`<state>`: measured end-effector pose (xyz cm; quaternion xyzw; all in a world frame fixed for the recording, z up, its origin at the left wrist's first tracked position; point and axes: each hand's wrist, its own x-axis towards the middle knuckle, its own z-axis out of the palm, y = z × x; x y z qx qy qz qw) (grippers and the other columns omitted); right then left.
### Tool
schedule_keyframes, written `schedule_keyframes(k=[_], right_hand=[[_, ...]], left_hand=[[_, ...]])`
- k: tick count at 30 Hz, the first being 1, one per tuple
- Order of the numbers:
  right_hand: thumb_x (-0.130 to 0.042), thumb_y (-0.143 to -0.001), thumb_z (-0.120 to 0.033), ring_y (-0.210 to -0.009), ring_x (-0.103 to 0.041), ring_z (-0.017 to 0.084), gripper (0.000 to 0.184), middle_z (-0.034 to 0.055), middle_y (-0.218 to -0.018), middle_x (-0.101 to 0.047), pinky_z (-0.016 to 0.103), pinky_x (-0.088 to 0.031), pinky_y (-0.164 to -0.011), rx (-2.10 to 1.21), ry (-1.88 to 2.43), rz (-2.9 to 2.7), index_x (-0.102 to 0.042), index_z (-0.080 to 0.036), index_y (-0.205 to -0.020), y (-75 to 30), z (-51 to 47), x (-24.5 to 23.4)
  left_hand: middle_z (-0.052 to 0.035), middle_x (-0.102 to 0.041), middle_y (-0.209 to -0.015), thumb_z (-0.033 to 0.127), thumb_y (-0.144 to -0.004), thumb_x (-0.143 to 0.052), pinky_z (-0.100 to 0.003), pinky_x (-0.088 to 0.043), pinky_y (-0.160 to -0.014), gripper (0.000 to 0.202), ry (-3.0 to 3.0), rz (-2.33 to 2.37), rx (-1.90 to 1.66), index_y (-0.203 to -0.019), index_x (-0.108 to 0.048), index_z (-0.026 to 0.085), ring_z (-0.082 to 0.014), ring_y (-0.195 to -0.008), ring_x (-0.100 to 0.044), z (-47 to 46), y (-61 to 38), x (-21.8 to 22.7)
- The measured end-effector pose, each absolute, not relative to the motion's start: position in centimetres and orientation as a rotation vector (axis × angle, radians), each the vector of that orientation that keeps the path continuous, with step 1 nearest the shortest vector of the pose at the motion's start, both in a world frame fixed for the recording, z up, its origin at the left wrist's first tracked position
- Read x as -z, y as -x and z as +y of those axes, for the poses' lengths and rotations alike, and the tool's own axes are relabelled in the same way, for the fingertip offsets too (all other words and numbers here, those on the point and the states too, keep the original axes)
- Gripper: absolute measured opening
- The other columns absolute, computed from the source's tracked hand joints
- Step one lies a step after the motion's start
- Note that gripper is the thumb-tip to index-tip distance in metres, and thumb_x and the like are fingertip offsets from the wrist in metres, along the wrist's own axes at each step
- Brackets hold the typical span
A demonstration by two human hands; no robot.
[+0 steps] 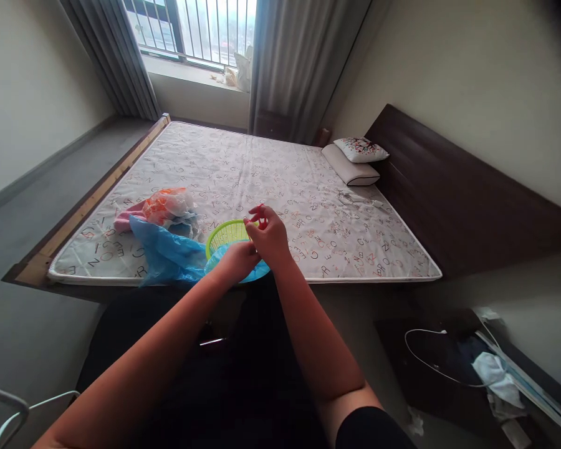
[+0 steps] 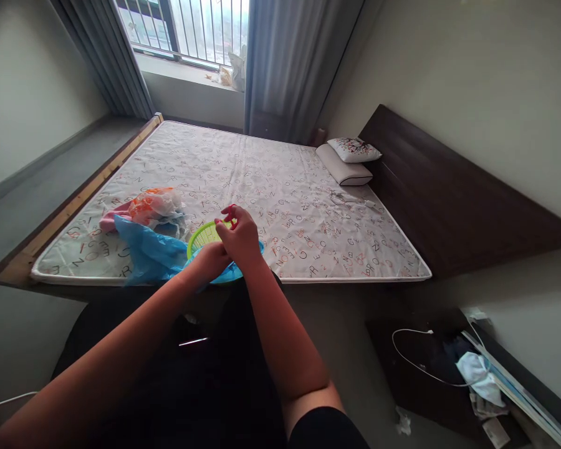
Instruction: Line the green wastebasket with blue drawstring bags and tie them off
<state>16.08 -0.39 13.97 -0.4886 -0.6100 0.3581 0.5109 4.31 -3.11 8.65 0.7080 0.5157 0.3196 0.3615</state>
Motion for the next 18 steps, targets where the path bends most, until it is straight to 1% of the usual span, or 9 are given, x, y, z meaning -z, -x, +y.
schedule_keyframes(k=[2, 4, 7, 9, 11, 13, 16, 18], right_hand=[[-0.071, -0.085, -0.036, -0.079, -0.060, 0.015, 0.020, 0.0021, -0.101, -0.069, 0.034, -0.053, -0.081, -0.805, 1.189, -1.473, -0.069, -0.023, -0.100, -16.4, -0.2, -13.8], [-0.071, -0.085, -0.034, -0.082, -0.060, 0.017, 0.017, 0.0046, -0.105, -0.067, 0.038, -0.054, -0.087, -0.678, 1.234, -1.477, -0.068, -0.022, -0.097, -17.2, 0.2, -13.7], [-0.072, -0.082, -0.027, -0.098, -0.060, 0.023, 0.010, 0.0073, -0.104, -0.062, 0.045, -0.049, -0.103, -0.442, 1.310, -1.489, -0.065, -0.022, -0.087, -18.8, 0.7, -13.5], [-0.071, -0.080, -0.025, -0.104, -0.058, 0.024, 0.011, 0.0072, -0.103, -0.059, 0.047, -0.047, -0.107, -0.418, 1.318, -1.513, -0.060, -0.022, -0.080, -19.6, 1.1, -13.3], [-0.070, -0.076, -0.024, -0.099, -0.057, 0.022, 0.016, 0.0051, -0.099, -0.056, 0.044, -0.049, -0.102, -0.498, 1.315, -1.513, -0.054, -0.023, -0.076, -20.1, 1.4, -12.7], [-0.070, -0.073, -0.024, -0.088, -0.055, 0.019, 0.021, 0.0012, -0.091, -0.053, 0.038, -0.052, -0.090, -0.643, 1.335, -1.430, -0.049, -0.024, -0.076, -20.3, 1.7, -12.0], [-0.069, -0.071, -0.027, -0.072, -0.052, 0.014, 0.024, -0.0035, -0.081, -0.051, 0.029, -0.050, -0.068, -0.913, 1.346, -1.186, -0.047, -0.025, -0.081, -20.5, 2.0, -10.8], [-0.066, -0.072, -0.029, -0.063, -0.051, 0.011, 0.023, -0.0038, -0.085, -0.054, 0.025, -0.044, -0.055, -1.040, 1.312, -1.045, -0.051, -0.025, -0.089, -20.5, 2.0, -10.2]], left_hand=[[-0.0048, -0.069, -0.073, 0.041, -0.091, -0.061, -0.029, -0.041, -0.063, 0.031, -1.720, 1.224, -0.813, -0.080, -0.075, 0.016, -0.0184, -0.067, -0.059, -3.0, -4.2, -8.5], [-0.0029, -0.066, -0.070, 0.047, -0.091, -0.063, -0.027, -0.041, -0.061, 0.033, -1.622, 1.138, -0.836, -0.083, -0.075, 0.016, -0.0161, -0.065, -0.056, -3.2, -3.7, -8.6], [-0.0014, -0.063, -0.069, 0.054, -0.088, -0.070, -0.024, -0.039, -0.058, 0.038, -1.433, 1.064, -0.912, -0.085, -0.073, 0.016, -0.0131, -0.062, -0.052, -3.7, -2.7, -8.7], [-0.0015, -0.063, -0.070, 0.057, -0.087, -0.073, -0.023, -0.036, -0.054, 0.041, -1.289, 1.007, -0.942, -0.082, -0.071, 0.016, -0.0105, -0.057, -0.047, -3.9, -2.0, -8.5], [-0.0027, -0.065, -0.071, 0.057, -0.086, -0.076, -0.023, -0.034, -0.052, 0.043, -1.174, 0.930, -0.960, -0.080, -0.070, 0.015, -0.0080, -0.052, -0.042, -4.0, -1.5, -8.1], [-0.0048, -0.069, -0.073, 0.056, -0.084, -0.080, -0.023, -0.035, -0.052, 0.042, -1.086, 0.856, -0.965, -0.079, -0.070, 0.015, -0.0073, -0.051, -0.043, -4.1, -1.2, -7.5], [-0.0091, -0.075, -0.082, 0.053, -0.079, -0.087, -0.024, -0.042, -0.055, 0.042, -0.939, 0.778, -0.994, -0.079, -0.070, 0.015, -0.0106, -0.057, -0.054, -4.0, -0.8, -6.9], [-0.0118, -0.079, -0.089, 0.049, -0.077, -0.090, -0.025, -0.048, -0.058, 0.041, -0.841, 0.766, -1.042, -0.080, -0.068, 0.015, -0.0125, -0.061, -0.060, -4.0, -0.7, -6.8]])
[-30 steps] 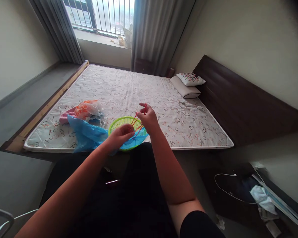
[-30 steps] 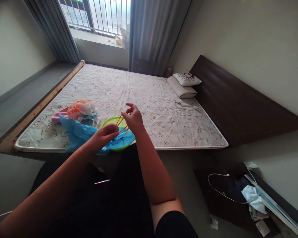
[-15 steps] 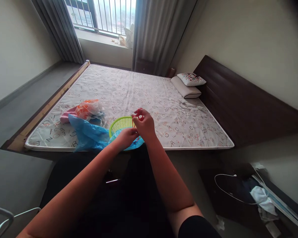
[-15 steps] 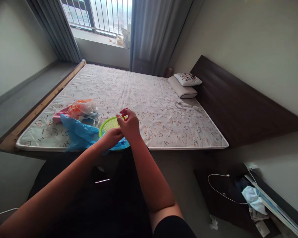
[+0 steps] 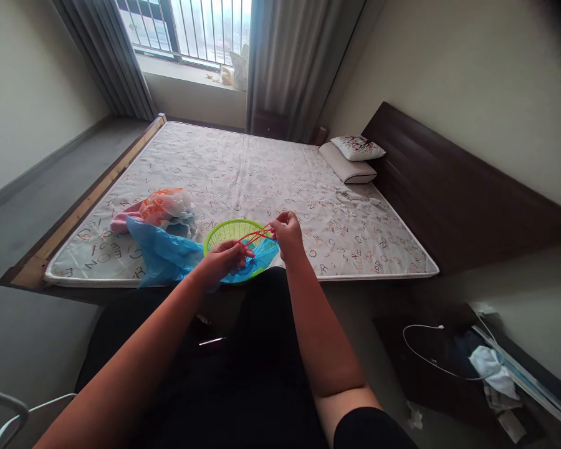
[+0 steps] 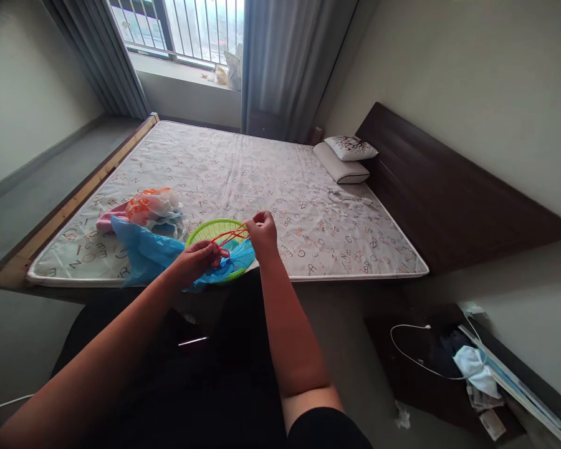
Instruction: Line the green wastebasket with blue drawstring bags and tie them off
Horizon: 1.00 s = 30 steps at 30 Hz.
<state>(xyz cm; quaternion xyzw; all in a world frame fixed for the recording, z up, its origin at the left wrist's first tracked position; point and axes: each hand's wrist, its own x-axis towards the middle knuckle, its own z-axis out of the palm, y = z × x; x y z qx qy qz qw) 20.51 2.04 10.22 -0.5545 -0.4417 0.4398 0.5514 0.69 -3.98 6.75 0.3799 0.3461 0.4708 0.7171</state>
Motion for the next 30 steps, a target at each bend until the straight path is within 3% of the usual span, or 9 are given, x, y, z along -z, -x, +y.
schedule_keyframes(k=[3, 6, 12, 16, 22, 27, 30], right_hand=[[-0.062, -0.071, -0.028, -0.054, -0.050, 0.007, 0.027, -0.0028, -0.093, -0.059, 0.023, -0.038, -0.045, -1.115, 1.241, -0.939, -0.056, -0.025, -0.097, -20.4, 1.7, -9.6], [-0.060, -0.070, -0.026, -0.053, -0.054, 0.008, 0.029, -0.0022, -0.092, -0.063, 0.022, -0.041, -0.045, -1.143, 1.190, -0.882, -0.060, -0.024, -0.098, -20.1, 1.0, -9.1], [-0.057, -0.067, -0.022, -0.059, -0.059, 0.010, 0.002, -0.0032, -0.073, -0.060, 0.024, -0.051, -0.056, -1.324, 0.963, -1.026, -0.059, -0.021, -0.069, -19.3, -1.7, -7.9], [-0.055, -0.068, -0.019, -0.060, -0.059, 0.012, 0.006, -0.0034, -0.069, -0.061, 0.026, -0.051, -0.059, -1.505, 0.870, -1.345, -0.061, -0.022, -0.067, -19.3, -3.5, -7.5], [-0.055, -0.073, -0.019, -0.084, -0.063, 0.017, 0.015, 0.0000, -0.083, -0.068, 0.031, -0.050, -0.080, -1.322, 0.949, -1.773, -0.069, -0.023, -0.077, -20.3, -3.8, -8.5], [-0.061, -0.083, -0.032, -0.105, -0.063, 0.021, 0.022, 0.0034, -0.106, -0.070, 0.038, -0.050, -0.100, -1.176, 0.931, -1.633, -0.075, -0.024, -0.099, -21.2, -2.9, -9.0], [-0.066, -0.086, -0.038, -0.112, -0.066, 0.022, 0.027, 0.0044, -0.115, -0.072, 0.039, -0.052, -0.101, -1.326, 0.951, -1.474, -0.072, -0.025, -0.109, -20.7, -2.8, -8.5]], left_hand=[[-0.0152, -0.081, -0.096, 0.043, -0.076, -0.093, -0.026, -0.053, -0.064, 0.040, -0.704, 0.780, -1.132, -0.086, -0.066, 0.015, -0.0139, -0.064, -0.066, -3.8, -0.8, -6.6], [-0.0164, -0.081, -0.097, 0.040, -0.076, -0.093, -0.025, -0.054, -0.063, 0.041, -0.613, 0.811, -1.182, -0.090, -0.063, 0.016, -0.0157, -0.067, -0.070, -3.5, -1.2, -6.5], [-0.0136, -0.080, -0.092, 0.025, -0.088, -0.082, -0.021, -0.054, -0.059, 0.025, -0.435, 0.891, -1.240, -0.089, -0.059, 0.016, -0.0138, -0.066, -0.070, -3.1, -1.4, -6.6], [-0.0147, -0.079, -0.103, 0.021, -0.091, -0.078, -0.017, -0.054, -0.060, 0.020, -0.395, 0.793, -1.219, -0.090, -0.059, 0.015, -0.0076, -0.062, -0.063, -3.1, -0.9, -6.8], [0.0007, -0.065, -0.075, 0.025, -0.083, -0.087, -0.015, -0.048, -0.054, 0.028, -0.398, 0.673, -1.095, -0.089, -0.061, 0.016, -0.0057, -0.056, -0.056, -3.7, -0.7, -7.6], [0.0019, -0.057, -0.068, 0.032, -0.079, -0.090, -0.016, -0.046, -0.053, 0.034, -0.542, 0.666, -1.072, -0.084, -0.060, 0.016, -0.0075, -0.057, -0.054, -3.9, -0.7, -8.3], [0.0006, -0.057, -0.068, 0.038, -0.079, -0.090, -0.020, -0.047, -0.055, 0.037, -0.656, 0.659, -1.040, -0.081, -0.061, 0.016, -0.0096, -0.059, -0.054, -4.2, -0.9, -8.6]])
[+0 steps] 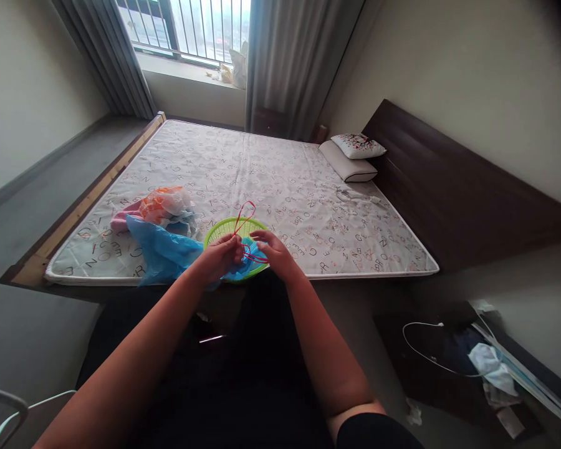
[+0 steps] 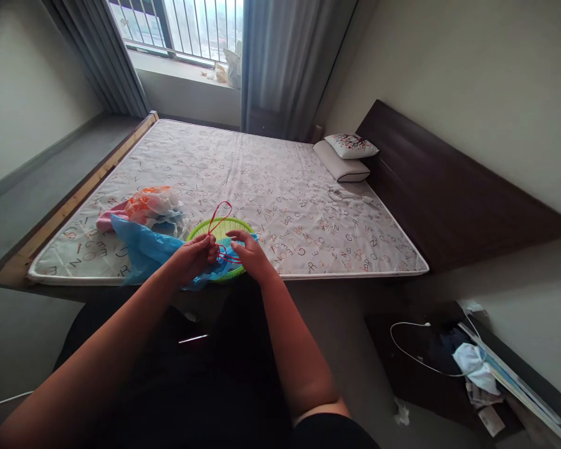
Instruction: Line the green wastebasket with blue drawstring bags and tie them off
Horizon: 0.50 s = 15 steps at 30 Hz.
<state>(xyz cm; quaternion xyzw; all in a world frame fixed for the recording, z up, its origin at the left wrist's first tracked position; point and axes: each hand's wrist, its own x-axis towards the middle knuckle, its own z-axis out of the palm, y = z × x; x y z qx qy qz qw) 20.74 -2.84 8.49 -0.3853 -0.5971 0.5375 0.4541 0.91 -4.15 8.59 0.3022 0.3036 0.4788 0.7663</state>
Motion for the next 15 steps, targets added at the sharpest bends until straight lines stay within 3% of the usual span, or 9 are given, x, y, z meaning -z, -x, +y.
schedule_keyframes(k=[3, 8, 15], right_hand=[[-0.076, -0.084, -0.042, -0.100, -0.071, 0.021, 0.034, 0.0039, -0.105, -0.075, 0.036, -0.056, -0.088, -1.577, 0.919, -1.459, -0.071, -0.025, -0.113, -19.9, -3.2, -7.8], [-0.084, -0.076, -0.040, -0.076, -0.069, 0.015, 0.034, -0.0001, -0.087, -0.074, 0.028, -0.053, -0.070, -1.601, 0.991, -1.370, -0.069, -0.022, -0.100, -19.2, -3.8, -7.4], [-0.081, -0.074, -0.037, -0.060, -0.059, 0.012, 0.030, -0.0044, -0.072, -0.067, 0.024, -0.046, -0.057, -1.625, 1.096, -1.230, -0.063, -0.023, -0.093, -18.5, -4.1, -7.0]], left_hand=[[-0.0007, -0.058, -0.068, 0.045, -0.079, -0.089, -0.022, -0.047, -0.058, 0.040, -0.757, 0.699, -1.023, -0.078, -0.061, 0.016, -0.0110, -0.061, -0.055, -4.3, -1.1, -8.6], [-0.0019, -0.058, -0.067, 0.057, -0.079, -0.084, -0.023, -0.045, -0.060, 0.046, -1.025, 0.861, -0.989, -0.072, -0.063, 0.016, -0.0118, -0.063, -0.053, -4.2, -0.9, -8.6], [-0.0031, -0.061, -0.070, 0.062, -0.082, -0.079, -0.023, -0.044, -0.061, 0.047, -1.344, 0.953, -0.883, -0.074, -0.071, 0.016, -0.0142, -0.067, -0.053, -4.5, -0.8, -10.1]])
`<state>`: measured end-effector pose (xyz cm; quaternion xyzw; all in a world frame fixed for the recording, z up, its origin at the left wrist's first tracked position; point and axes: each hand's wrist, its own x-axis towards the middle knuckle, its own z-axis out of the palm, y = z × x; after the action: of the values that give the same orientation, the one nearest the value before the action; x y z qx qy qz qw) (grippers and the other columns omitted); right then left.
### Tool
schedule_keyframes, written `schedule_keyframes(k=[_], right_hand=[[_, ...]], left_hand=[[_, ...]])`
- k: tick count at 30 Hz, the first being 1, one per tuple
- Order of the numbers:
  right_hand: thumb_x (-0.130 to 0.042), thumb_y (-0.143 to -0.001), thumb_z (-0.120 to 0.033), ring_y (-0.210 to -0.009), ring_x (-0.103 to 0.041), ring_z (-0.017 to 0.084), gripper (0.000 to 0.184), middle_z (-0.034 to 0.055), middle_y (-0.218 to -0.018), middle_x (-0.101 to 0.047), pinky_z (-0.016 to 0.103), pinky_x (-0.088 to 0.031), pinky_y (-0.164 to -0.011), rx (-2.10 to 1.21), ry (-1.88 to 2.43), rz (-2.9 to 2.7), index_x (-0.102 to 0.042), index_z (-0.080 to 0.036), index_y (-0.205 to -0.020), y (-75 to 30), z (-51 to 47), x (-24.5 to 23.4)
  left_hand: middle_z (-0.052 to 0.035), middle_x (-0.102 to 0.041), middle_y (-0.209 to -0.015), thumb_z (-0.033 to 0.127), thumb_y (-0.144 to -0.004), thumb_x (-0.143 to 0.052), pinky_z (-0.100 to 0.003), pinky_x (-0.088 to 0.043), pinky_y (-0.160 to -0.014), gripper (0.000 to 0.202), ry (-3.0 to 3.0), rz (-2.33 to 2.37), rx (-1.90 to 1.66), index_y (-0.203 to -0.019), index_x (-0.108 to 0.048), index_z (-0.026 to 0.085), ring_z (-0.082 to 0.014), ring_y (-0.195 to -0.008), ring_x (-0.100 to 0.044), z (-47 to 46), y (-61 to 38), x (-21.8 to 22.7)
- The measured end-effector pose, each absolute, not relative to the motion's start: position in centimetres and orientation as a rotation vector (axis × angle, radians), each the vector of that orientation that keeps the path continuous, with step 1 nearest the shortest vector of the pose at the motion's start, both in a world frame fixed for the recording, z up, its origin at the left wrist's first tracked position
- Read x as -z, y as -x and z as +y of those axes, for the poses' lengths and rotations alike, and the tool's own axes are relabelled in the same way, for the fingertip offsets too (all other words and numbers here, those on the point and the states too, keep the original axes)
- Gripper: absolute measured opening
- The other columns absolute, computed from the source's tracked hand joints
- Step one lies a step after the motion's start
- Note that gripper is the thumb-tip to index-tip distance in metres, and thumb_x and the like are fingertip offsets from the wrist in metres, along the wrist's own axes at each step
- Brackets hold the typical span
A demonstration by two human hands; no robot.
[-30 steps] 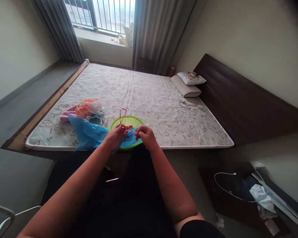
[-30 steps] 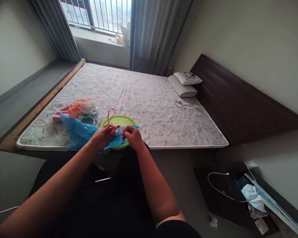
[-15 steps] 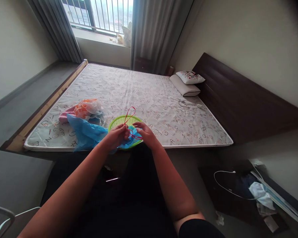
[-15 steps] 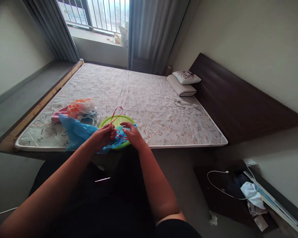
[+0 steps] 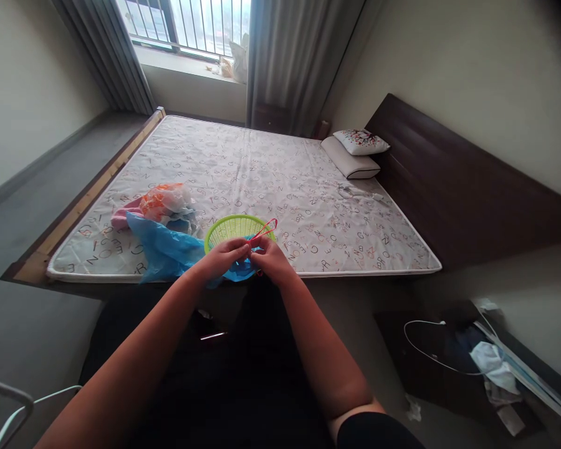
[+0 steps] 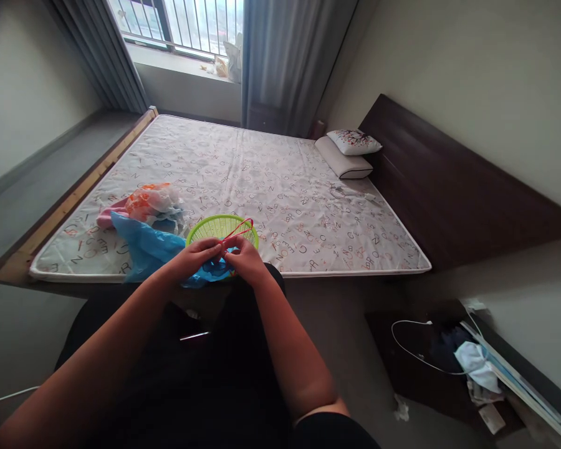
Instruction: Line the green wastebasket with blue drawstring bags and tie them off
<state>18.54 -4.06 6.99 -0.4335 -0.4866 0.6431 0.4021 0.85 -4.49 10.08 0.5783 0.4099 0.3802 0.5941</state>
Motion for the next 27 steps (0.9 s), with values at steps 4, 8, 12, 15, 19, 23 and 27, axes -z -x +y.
schedule_keyframes(k=[4, 8, 12, 15, 19, 23, 27], right_hand=[[-0.077, -0.070, -0.028, -0.063, -0.057, 0.011, 0.028, -0.0056, -0.077, -0.064, 0.024, -0.047, -0.059, -1.578, 1.042, -1.211, -0.063, -0.023, -0.094, -18.6, -3.9, -7.0], [-0.073, -0.066, -0.024, -0.071, -0.061, 0.012, 0.031, -0.0056, -0.079, -0.064, 0.025, -0.051, -0.067, -1.592, 0.968, -1.168, -0.063, -0.023, -0.095, -18.8, -3.8, -7.3], [-0.073, -0.067, -0.024, -0.074, -0.065, 0.013, 0.031, -0.0058, -0.077, -0.067, 0.028, -0.052, -0.076, -1.660, 0.894, -1.115, -0.062, -0.023, -0.096, -18.6, -3.9, -7.3], [-0.073, -0.065, -0.023, -0.074, -0.066, 0.013, 0.032, -0.0058, -0.078, -0.068, 0.026, -0.052, -0.077, -1.696, 0.884, -1.061, -0.063, -0.022, -0.095, -18.3, -4.1, -6.9], [-0.076, -0.069, -0.034, -0.068, -0.063, 0.013, 0.035, -0.0060, -0.074, -0.067, 0.025, -0.050, -0.069, -1.756, 0.947, -0.938, -0.062, -0.023, -0.099, -17.8, -4.0, -6.1], [-0.077, -0.078, -0.063, -0.075, -0.069, 0.016, 0.054, 0.0006, -0.093, -0.076, 0.026, -0.049, -0.066, -1.757, 1.008, -0.827, -0.061, -0.026, -0.114, -17.5, -3.9, -5.9], [-0.081, -0.076, -0.070, -0.102, -0.073, 0.021, 0.059, 0.0047, -0.129, -0.073, 0.027, -0.052, -0.070, -1.724, 0.949, -0.845, -0.067, -0.031, -0.118, -17.2, -3.6, -6.5]], left_hand=[[-0.0035, -0.063, -0.071, 0.058, -0.082, -0.079, -0.024, -0.046, -0.063, 0.042, -1.340, 0.965, -0.896, -0.077, -0.073, 0.017, -0.0156, -0.068, -0.055, -4.4, -0.5, -9.7], [-0.0035, -0.064, -0.074, 0.052, -0.084, -0.078, -0.025, -0.047, -0.069, 0.035, -1.464, 1.054, -0.988, -0.077, -0.075, 0.018, -0.0168, -0.073, -0.057, -4.3, -0.1, -9.0], [-0.0064, -0.071, -0.085, 0.043, -0.090, -0.073, -0.028, -0.049, -0.081, 0.027, -1.620, 1.162, -1.162, -0.079, -0.080, 0.019, -0.0202, -0.085, -0.063, -4.6, -0.6, -9.0], [-0.0079, -0.076, -0.094, 0.041, -0.091, -0.070, -0.032, -0.050, -0.088, 0.025, -1.517, 1.244, -1.286, -0.086, -0.082, 0.019, -0.0232, -0.093, -0.067, -5.2, -1.4, -9.1], [-0.0070, -0.077, -0.092, 0.041, -0.089, -0.071, -0.032, -0.051, -0.087, 0.026, -1.313, 1.305, -1.392, -0.088, -0.081, 0.018, -0.0232, -0.092, -0.069, -5.9, -2.4, -9.1], [-0.0070, -0.078, -0.090, 0.045, -0.089, -0.071, -0.032, -0.052, -0.086, 0.029, -1.249, 1.252, -1.400, -0.087, -0.080, 0.018, -0.0230, -0.090, -0.070, -6.3, -2.9, -9.2], [-0.0084, -0.080, -0.094, 0.048, -0.087, -0.076, -0.034, -0.053, -0.089, 0.031, -1.268, 1.173, -1.322, -0.090, -0.082, 0.018, -0.0246, -0.093, -0.072, -6.3, -2.9, -8.8]])
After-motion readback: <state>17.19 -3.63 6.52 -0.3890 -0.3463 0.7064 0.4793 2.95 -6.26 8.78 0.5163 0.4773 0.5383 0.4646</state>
